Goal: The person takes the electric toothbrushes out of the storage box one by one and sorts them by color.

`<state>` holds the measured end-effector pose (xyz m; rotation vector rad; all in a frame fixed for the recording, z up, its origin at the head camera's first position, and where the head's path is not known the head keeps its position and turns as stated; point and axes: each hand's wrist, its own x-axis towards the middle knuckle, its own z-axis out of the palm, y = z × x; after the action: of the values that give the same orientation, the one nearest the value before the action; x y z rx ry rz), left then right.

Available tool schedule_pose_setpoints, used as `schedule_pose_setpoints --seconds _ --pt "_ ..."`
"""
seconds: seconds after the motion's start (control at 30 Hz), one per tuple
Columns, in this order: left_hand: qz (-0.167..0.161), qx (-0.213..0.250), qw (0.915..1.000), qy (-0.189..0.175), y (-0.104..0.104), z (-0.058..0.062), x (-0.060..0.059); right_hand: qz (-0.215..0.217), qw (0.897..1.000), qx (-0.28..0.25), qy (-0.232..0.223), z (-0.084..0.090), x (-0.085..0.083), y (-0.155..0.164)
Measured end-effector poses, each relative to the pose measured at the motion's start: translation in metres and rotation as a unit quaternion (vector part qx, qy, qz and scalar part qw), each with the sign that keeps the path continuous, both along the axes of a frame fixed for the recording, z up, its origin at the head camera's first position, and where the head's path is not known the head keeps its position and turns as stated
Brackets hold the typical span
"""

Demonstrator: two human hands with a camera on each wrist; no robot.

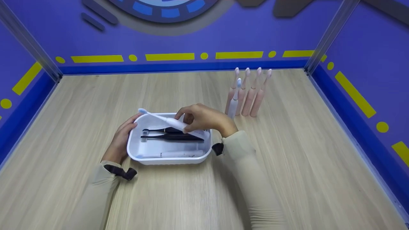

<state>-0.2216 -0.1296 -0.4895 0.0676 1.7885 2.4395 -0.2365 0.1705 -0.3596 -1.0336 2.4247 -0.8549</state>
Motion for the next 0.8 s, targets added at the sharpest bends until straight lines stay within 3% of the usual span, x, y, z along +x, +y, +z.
schedule_pose_setpoints --seconds 0.37,0.8 --pt "-0.005 -0.007 1.0 -0.004 0.001 0.0 0.0 -0.045 0.997 -0.069 -0.003 -0.001 0.005 0.014" --pt "0.002 -0.008 0.9999 -0.005 0.0 0.001 0.001 -0.059 0.979 -0.169 0.1 -0.005 0.009 0.035"
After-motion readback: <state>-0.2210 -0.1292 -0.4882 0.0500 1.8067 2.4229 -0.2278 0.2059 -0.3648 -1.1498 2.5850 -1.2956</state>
